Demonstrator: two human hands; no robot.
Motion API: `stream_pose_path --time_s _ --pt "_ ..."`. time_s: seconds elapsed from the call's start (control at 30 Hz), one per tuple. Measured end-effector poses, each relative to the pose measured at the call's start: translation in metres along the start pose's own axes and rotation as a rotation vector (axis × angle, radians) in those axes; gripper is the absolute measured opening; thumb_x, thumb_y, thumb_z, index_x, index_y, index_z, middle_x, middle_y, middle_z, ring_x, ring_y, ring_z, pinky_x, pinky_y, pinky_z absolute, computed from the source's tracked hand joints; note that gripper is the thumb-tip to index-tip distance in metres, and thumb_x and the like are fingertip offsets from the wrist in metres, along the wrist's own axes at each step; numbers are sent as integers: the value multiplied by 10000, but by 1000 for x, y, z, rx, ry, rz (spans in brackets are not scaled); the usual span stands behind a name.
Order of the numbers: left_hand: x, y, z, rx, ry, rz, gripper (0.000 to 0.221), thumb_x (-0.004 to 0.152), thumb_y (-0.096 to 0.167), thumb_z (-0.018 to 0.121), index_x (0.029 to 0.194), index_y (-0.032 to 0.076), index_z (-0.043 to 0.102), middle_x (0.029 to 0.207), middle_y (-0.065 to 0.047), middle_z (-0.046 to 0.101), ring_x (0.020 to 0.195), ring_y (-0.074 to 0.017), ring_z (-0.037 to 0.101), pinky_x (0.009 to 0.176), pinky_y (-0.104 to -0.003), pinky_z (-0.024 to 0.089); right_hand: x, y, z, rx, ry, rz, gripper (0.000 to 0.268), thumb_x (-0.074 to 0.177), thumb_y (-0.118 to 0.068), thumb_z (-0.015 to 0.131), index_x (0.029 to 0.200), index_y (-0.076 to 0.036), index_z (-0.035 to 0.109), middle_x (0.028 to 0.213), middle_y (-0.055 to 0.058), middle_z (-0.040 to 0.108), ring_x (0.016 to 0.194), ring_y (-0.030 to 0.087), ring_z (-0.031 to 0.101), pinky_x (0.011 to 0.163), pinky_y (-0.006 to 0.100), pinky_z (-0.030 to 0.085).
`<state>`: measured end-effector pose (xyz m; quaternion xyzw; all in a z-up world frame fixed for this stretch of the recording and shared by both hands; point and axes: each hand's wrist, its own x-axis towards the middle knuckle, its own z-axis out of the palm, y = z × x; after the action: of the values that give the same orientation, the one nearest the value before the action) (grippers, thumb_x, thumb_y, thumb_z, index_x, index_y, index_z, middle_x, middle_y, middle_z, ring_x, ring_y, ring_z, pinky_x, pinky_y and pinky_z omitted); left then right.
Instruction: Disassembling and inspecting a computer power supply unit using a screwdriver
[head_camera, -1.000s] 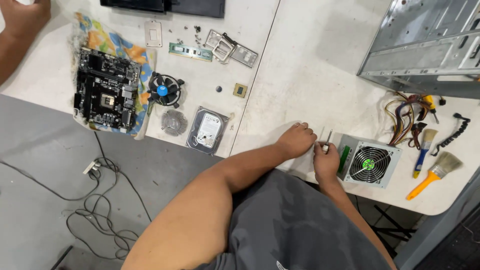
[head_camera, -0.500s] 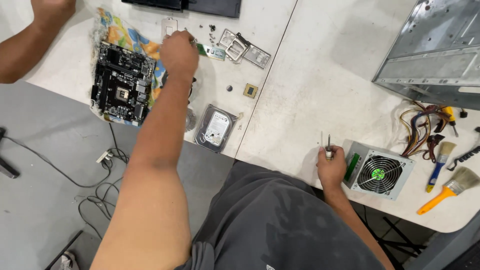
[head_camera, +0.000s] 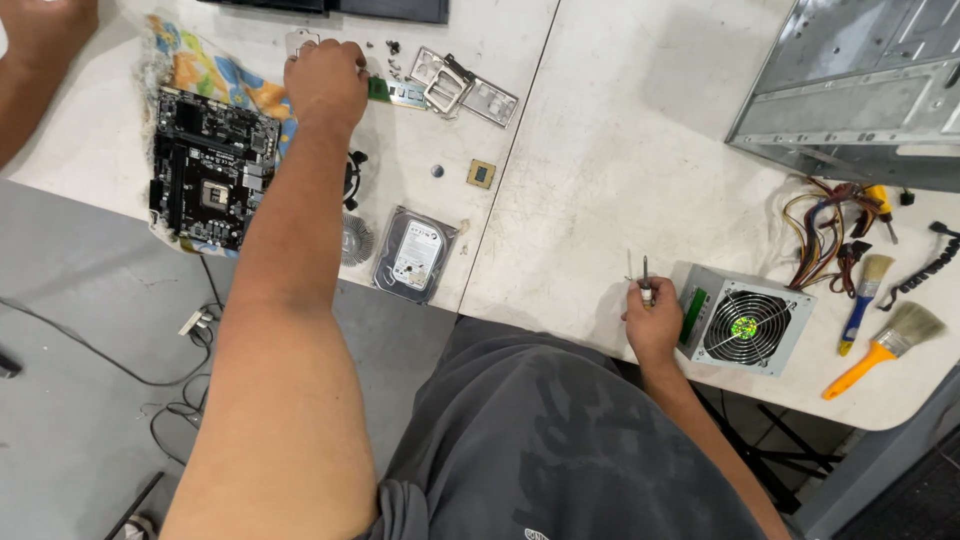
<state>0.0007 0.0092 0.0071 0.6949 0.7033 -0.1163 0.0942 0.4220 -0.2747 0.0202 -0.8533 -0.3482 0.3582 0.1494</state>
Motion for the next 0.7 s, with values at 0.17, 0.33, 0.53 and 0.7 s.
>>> stream_pose_path --time_s 0.17,0.33,0.53,0.7 --pt "6 -7 13 14 82 96 132 850 208 580 949 198 666 853 -63 644 898 -307 527 647 -457 428 -1 -1 -1 -14 -2 9 236 884 -297 553 981 -83 534 676 57 606 526 176 600 604 350 467" --pt "7 -7 9 151 171 249 125 830 246 590 884 182 682 822 -35 625 783 -276 545 536 -409 465 -2 -3 -1 8 10 10 193 879 -275 554 957 -100 537 664 41 601 508 163 589 590 329 459" --pt "-22 3 -32 -873 116 -37 129 852 222 610 743 155 593 700 28 585 660 -144 527 600 -319 439 -4 -8 -3 47 -19 44 194 892 -271 546 970 -93 535 797 41 602 516 160 576 563 338 459" --pt "-72 36 -77 -1617 -132 -35 144 949 124 504 811 158 527 709 37 484 597 -46 374 549 -175 327 1 3 -5 132 -40 60 200 883 -247 547 996 -83 532 827 36 590 509 142 559 553 316 451"
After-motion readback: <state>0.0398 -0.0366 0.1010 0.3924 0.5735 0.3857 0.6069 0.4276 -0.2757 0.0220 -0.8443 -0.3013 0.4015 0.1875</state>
